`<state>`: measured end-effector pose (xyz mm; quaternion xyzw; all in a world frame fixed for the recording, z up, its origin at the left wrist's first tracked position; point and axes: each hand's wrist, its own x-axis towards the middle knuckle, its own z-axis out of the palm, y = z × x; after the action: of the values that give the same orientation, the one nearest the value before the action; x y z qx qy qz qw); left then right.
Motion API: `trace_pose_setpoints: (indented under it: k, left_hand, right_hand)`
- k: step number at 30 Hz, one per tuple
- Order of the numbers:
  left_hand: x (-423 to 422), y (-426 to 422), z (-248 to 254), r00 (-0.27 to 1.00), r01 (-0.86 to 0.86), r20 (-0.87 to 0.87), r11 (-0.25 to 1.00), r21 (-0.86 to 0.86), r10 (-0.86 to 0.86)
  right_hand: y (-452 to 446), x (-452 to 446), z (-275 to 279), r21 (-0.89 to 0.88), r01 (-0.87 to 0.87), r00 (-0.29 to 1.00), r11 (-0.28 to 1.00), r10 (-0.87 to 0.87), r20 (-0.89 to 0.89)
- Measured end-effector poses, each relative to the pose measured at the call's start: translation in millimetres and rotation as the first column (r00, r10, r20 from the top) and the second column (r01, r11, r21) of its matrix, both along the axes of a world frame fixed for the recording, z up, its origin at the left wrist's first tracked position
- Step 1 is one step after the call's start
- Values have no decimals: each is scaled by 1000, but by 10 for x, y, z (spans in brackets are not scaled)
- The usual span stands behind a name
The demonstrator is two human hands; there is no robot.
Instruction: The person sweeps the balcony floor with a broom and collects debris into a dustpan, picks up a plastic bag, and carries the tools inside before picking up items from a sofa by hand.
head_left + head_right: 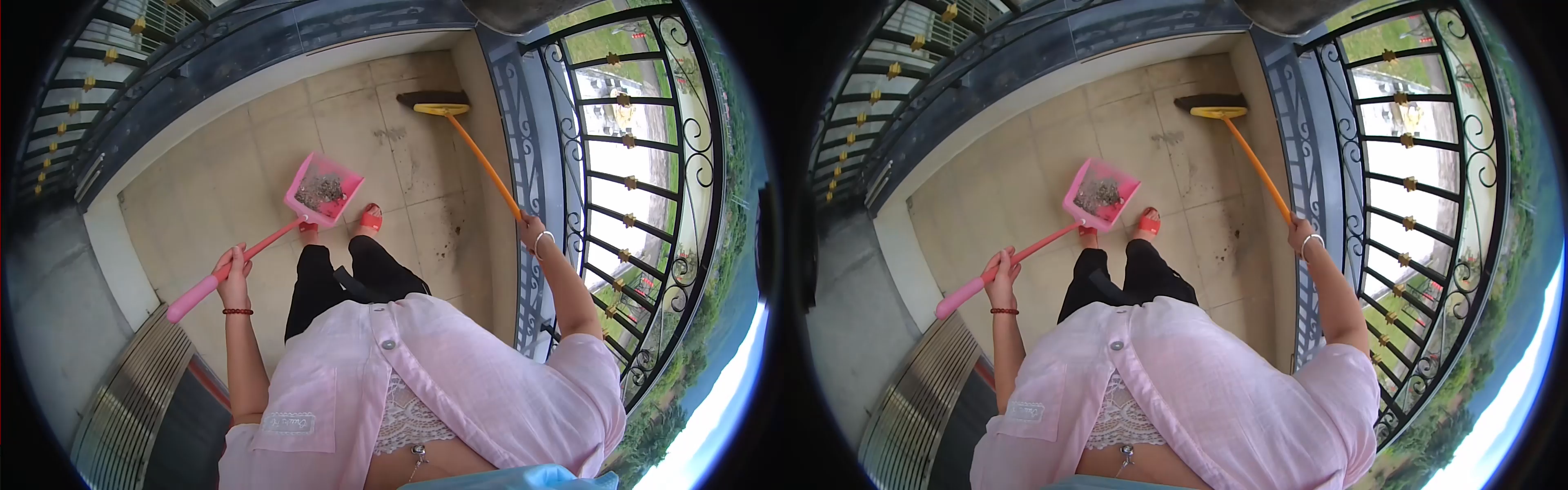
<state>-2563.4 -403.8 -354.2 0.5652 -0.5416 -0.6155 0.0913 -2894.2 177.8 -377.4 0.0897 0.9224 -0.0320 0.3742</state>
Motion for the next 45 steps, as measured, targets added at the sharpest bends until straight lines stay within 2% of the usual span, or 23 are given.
trace_pose_setpoints:
  k: [2, 4, 5, 7, 10, 12, 15, 16, 18, 20, 24, 25, 28, 29, 30, 32, 35, 37, 38, 39, 41, 43, 45]
  left_hand:
    - [-24, 5, -19, 999, 26, 23, 1000, -16, -25]
    - [-39, 12, -11, 997, 54, 50, 998, -34, -52]
    - [-60, 19, -15, 994, 71, 83, 996, -60, -66]
    - [-38, 29, -19, 992, 87, 95, 991, -98, -77]
    - [-23, 78, 17, 990, 89, 118, 984, -153, -72]
    - [71, 84, -11, 989, 73, 137, 982, -173, -49]
    - [379, 42, -97, 977, 150, 185, 959, -240, -106]
    - [472, 31, -89, 977, 141, 189, 959, -247, -95]
    - [531, 37, -40, 977, 142, 190, 960, -243, -97]
    - [601, 29, 66, 959, 73, 282, 989, -128, -34]
    - [1035, -136, -168, 978, 40, 207, 994, -100, -19]
    - [1186, -185, -270, 987, 39, 162, 994, -105, -21]
    - [1681, -362, -530, 991, 80, 120, 983, -166, -60]
    - [1875, -418, -552, 986, 128, 133, 969, -210, -102]
    - [2053, -461, -546, 986, 115, 141, 969, -218, -85]
    - [2347, -501, -553, 986, 133, 130, 966, -220, -106]
    - [2778, -469, -509, 996, 47, 79, 977, -210, -31]
    - [3103, -470, -439, 998, -3, 65, 983, -181, 15]
    - [3260, -453, -392, 997, -32, 58, 988, -148, 41]
    - [3410, -409, -376, 997, -51, 53, 987, -155, 60]
    - [3702, -346, -353, 986, -168, 1, 979, -112, 169]
    - [3881, -180, -211, 977, -208, 9, 969, -136, 212]
    - [4074, 17, -166, 941, -332, 35, 940, -81, 335]
  right_hand:
    - [606, 429, 42, -83, -16, 1000, 996, 16, -3]
    - [548, 718, 664, -64, 24, 999, 998, -22, 35]
    - [479, 756, 869, -46, -48, 999, 998, 49, 15]
    - [357, 853, 921, -28, -117, 993, 993, 117, 22]
    - [-140, 577, 584, -113, -192, 981, 975, 187, -55]
    - [-657, 299, 195, -116, -245, 969, 963, 241, -46]
    - [-1275, 120, -464, -215, -274, 962, 937, 265, -71]
    - [-1314, 190, -621, -217, -279, 960, 935, 271, -65]
    - [-1270, 348, -871, -172, -419, 906, 892, 395, -154]
    - [-1102, 736, -450, -108, -376, 925, 920, 379, 5]
    - [-173, 1670, 105, 11, -408, 909, 913, 406, 93]
    - [-108, 1914, 343, 67, -408, 911, 910, 401, 101]
    - [262, 2502, 690, 21, -381, 925, 924, 381, 9]
    - [115, 2661, 874, 32, -349, 937, 937, 349, -1]
    - [-131, 2790, 1077, 49, -399, 916, 915, 400, -16]
    - [-397, 2934, 1117, 23, -440, 897, 898, 441, -34]
    - [-927, 2914, 762, -87, -488, 871, 868, 480, -102]
    - [-1662, 2882, 490, -95, -582, 813, 808, 581, -41]
    - [-1913, 2859, 187, -142, -634, 774, 761, 624, -108]
    - [-2287, 2830, -34, -153, -634, 772, 758, 631, -73]
    - [-3009, 2816, -501, -155, -697, 716, 700, 692, -96]
    - [-3623, 2816, -890, -210, -721, 690, 660, 711, -134]
    - [-3850, 2799, -1072, -227, -735, 674, 639, 726, -138]
